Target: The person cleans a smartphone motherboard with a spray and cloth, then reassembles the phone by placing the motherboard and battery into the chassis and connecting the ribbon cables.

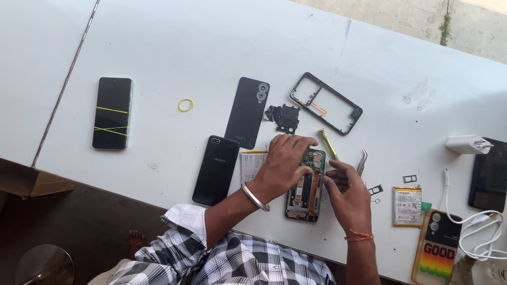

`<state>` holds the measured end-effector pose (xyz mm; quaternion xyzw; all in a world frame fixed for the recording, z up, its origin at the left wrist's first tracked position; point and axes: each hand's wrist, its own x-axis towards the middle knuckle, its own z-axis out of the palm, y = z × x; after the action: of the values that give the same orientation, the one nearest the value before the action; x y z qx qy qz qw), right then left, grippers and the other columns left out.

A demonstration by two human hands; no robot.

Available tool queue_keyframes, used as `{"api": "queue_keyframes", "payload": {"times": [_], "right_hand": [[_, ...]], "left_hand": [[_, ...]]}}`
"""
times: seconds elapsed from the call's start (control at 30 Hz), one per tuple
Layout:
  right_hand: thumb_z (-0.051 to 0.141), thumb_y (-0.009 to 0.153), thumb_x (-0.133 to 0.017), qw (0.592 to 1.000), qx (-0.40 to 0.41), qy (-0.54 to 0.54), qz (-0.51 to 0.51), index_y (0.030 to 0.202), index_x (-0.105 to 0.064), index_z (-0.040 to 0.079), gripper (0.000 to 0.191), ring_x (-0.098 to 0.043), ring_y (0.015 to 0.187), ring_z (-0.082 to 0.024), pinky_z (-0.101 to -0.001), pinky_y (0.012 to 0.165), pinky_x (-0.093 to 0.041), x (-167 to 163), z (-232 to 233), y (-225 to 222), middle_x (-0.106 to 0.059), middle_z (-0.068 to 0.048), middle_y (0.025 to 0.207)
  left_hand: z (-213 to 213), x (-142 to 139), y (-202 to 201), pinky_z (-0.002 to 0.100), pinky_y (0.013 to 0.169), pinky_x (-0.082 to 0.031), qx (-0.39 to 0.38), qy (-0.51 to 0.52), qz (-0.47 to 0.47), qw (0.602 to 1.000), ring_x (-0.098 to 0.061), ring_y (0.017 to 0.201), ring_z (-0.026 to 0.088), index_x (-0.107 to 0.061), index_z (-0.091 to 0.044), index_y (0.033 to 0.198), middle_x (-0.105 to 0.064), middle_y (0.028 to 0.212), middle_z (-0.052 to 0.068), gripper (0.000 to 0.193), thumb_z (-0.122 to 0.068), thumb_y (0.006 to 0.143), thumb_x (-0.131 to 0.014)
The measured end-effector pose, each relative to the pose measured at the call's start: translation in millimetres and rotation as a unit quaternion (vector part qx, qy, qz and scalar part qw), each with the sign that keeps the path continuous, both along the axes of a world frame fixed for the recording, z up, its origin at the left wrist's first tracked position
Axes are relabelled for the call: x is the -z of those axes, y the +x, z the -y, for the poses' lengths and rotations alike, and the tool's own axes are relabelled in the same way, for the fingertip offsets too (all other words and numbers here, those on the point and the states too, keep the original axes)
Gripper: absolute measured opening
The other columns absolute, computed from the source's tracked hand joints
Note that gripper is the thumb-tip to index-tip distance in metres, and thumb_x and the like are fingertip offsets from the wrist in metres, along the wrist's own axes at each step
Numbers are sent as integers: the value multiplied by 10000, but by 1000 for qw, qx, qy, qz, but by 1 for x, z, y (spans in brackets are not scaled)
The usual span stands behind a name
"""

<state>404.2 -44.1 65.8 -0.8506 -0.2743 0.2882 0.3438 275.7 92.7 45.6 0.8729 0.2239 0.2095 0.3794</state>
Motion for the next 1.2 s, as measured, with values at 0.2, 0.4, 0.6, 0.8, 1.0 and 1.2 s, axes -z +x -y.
{"api": "queue_keyframes", "payload": {"times": [0.2, 0.4, 0.6, 0.8, 1.0, 1.2], "right_hand": [[152, 924, -733, 995, 51, 18, -79, 1293, -673, 80, 381, -719, 916, -156, -312, 813, -590, 8, 1, -3, -768, -87, 1024], [66, 921, -690, 945, 58, 208, -247, 1255, -631, -26, 352, -719, 978, -143, -290, 840, -592, 2, 15, -5, -757, -111, 1091], [-37, 893, -716, 952, 66, 256, -154, 1217, -630, -42, 335, -737, 1007, -172, -273, 856, -610, -11, 32, -21, -756, -156, 1097], [-82, 871, -738, 948, 62, 306, -58, 1194, -634, -48, 341, -742, 1057, -181, -265, 894, -626, -17, 40, -28, -741, -156, 1117], [-67, 915, -754, 935, 38, 340, 87, 1174, -613, -69, 294, -746, 1020, -208, -266, 859, -638, -22, 50, -38, -731, -191, 1098], [-44, 950, -754, 917, 34, 363, 160, 1178, -603, -74, 275, -755, 1010, -227, -281, 847, -653, -25, 50, -42, -730, -230, 1081]], "left_hand": [[-6, -11, -2, 470, 1085, -368, 13, -58, -3, 998, -544, 1170, 289, -533, -81, 1216, -589, 1151, 101, 559, -175, 782, -873], [0, -41, -15, 398, 1003, -550, 6, -212, 97, 972, -628, 1181, 240, -516, -65, 1270, -589, 1194, 98, 586, -84, 789, -851], [8, -65, -27, 298, 971, -627, 21, -451, 133, 882, -731, 1057, 152, -589, -46, 1414, -755, 1164, 102, 584, -24, 864, -786], [18, -82, -37, 293, 1025, -629, 40, -359, 172, 917, -734, 1146, 145, -645, -121, 1373, -740, 1259, 84, 499, -24, 902, -781], [22, -91, -40, 284, 978, -631, 65, -264, 175, 946, -724, 1089, 133, -640, -157, 1403, -781, 1174, 10, 520, -35, 920, -788], [24, -94, -40, 278, 934, -614, 68, -226, 194, 952, -734, 1036, 111, -634, -177, 1405, -776, 1126, -22, 533, -68, 917, -817]]}}
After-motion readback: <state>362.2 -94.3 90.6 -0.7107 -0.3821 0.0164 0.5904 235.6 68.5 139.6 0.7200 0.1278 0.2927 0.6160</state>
